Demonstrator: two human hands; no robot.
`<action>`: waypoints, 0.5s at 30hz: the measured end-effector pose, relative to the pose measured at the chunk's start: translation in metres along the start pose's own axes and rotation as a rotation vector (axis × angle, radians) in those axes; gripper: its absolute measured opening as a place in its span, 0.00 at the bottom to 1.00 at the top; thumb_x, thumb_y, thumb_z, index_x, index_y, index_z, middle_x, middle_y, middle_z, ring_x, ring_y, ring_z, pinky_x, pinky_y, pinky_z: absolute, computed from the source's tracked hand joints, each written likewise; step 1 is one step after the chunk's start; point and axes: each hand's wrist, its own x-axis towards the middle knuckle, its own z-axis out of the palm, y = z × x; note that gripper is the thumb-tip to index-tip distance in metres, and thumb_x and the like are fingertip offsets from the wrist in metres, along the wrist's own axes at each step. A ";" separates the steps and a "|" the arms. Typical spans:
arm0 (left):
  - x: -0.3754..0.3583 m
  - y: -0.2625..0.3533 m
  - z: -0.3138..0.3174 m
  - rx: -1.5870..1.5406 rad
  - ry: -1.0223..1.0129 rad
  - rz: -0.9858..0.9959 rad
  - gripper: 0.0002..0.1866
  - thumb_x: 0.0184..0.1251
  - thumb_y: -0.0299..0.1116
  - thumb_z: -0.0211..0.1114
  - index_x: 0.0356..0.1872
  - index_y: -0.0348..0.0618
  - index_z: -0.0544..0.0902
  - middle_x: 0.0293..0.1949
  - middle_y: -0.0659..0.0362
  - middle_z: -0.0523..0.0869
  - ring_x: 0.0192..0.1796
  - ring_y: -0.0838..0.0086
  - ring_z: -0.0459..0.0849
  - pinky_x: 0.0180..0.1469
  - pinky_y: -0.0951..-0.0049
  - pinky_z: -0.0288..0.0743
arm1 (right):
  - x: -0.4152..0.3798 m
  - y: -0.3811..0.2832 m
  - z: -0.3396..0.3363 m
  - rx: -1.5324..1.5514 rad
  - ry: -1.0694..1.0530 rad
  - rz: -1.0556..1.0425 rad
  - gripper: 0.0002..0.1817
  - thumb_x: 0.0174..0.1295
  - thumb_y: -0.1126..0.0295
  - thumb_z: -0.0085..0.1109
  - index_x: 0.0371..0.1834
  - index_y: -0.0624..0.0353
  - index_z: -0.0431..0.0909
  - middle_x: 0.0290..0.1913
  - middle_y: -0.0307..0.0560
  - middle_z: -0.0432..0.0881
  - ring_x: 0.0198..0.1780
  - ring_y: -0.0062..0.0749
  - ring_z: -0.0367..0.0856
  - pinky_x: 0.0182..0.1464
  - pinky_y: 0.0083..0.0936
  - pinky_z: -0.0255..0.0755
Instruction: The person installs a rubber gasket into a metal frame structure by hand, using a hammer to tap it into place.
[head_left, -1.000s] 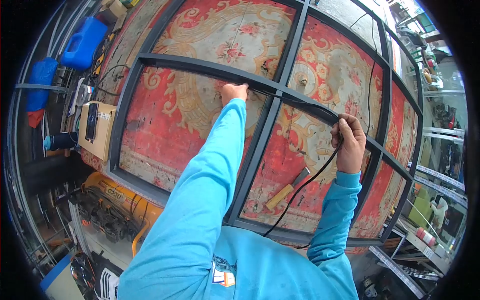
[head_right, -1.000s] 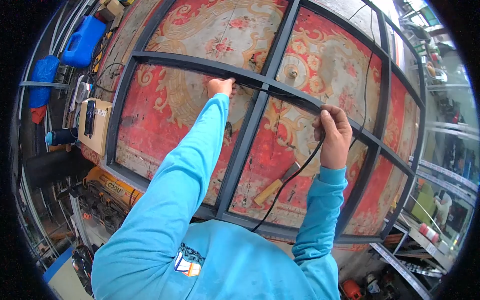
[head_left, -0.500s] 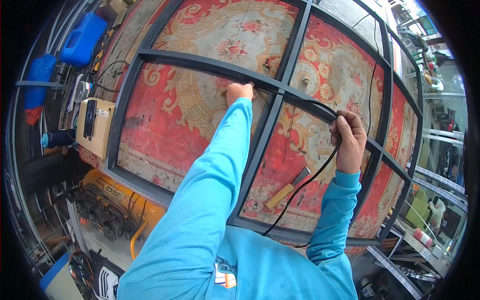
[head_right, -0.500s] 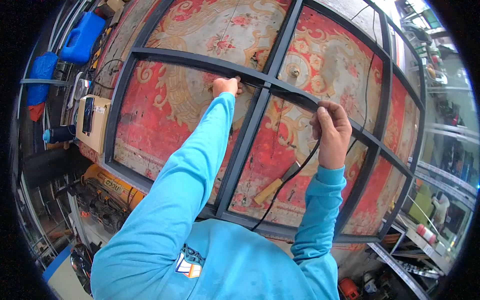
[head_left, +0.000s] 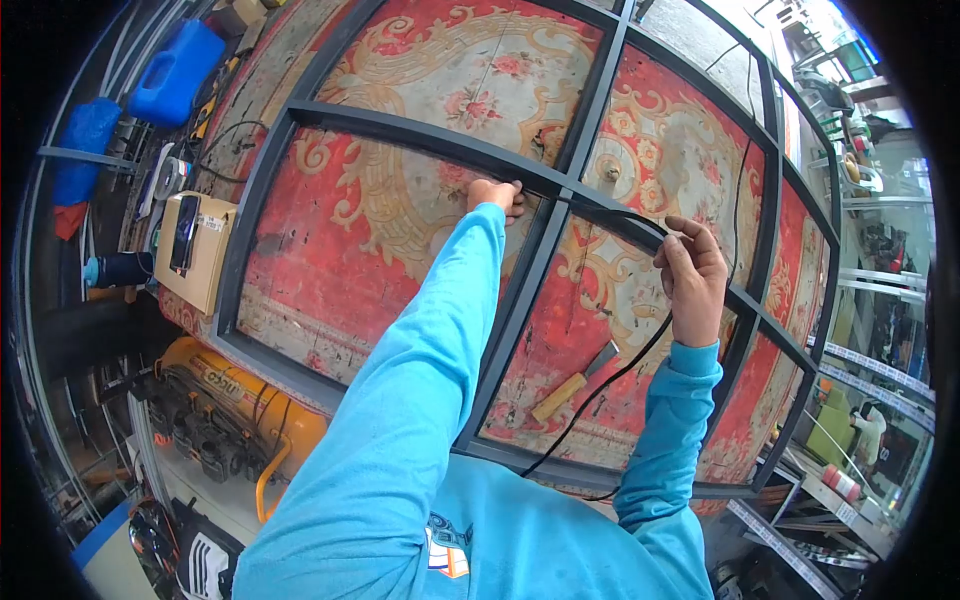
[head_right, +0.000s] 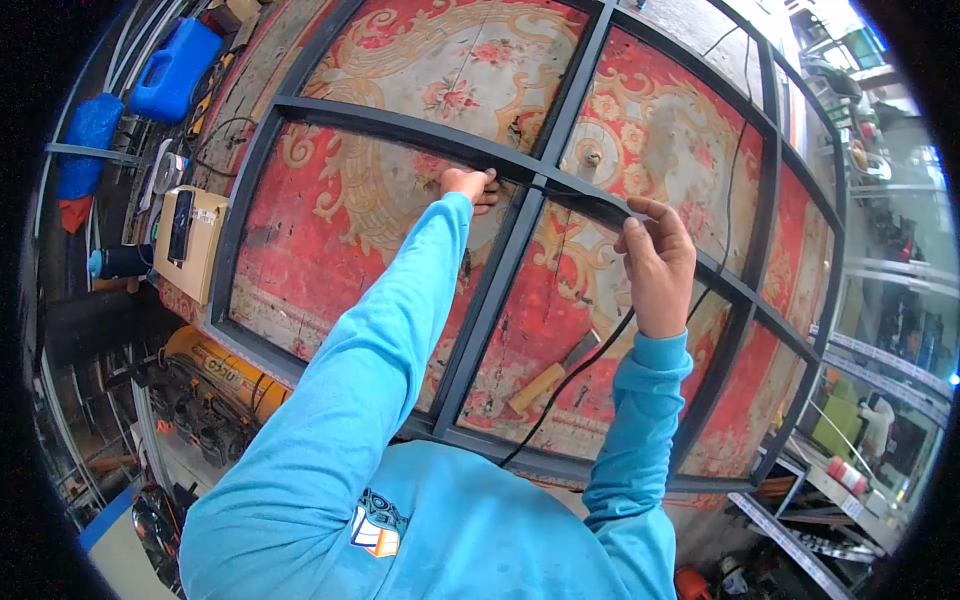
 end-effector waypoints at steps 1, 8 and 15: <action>0.003 -0.002 0.003 -0.001 -0.006 -0.002 0.11 0.66 0.35 0.67 0.39 0.36 0.86 0.37 0.55 0.90 0.33 0.67 0.88 0.36 0.64 0.82 | 0.000 0.000 -0.002 -0.031 0.000 -0.022 0.12 0.69 0.73 0.55 0.53 0.63 0.78 0.28 0.35 0.77 0.26 0.10 0.68 0.27 0.12 0.59; -0.002 -0.002 0.002 -0.182 0.029 -0.041 0.13 0.63 0.34 0.67 0.42 0.34 0.85 0.39 0.52 0.90 0.35 0.65 0.89 0.41 0.62 0.83 | 0.002 0.001 -0.007 -0.105 0.020 -0.074 0.13 0.67 0.75 0.55 0.53 0.64 0.78 0.29 0.36 0.77 0.28 0.12 0.69 0.30 0.14 0.61; 0.004 -0.008 0.012 0.103 0.148 0.136 0.12 0.64 0.32 0.66 0.42 0.33 0.84 0.32 0.53 0.89 0.28 0.66 0.88 0.28 0.68 0.81 | 0.009 -0.003 0.001 -0.090 -0.011 -0.091 0.13 0.67 0.76 0.55 0.53 0.66 0.77 0.30 0.36 0.78 0.33 0.15 0.74 0.36 0.16 0.67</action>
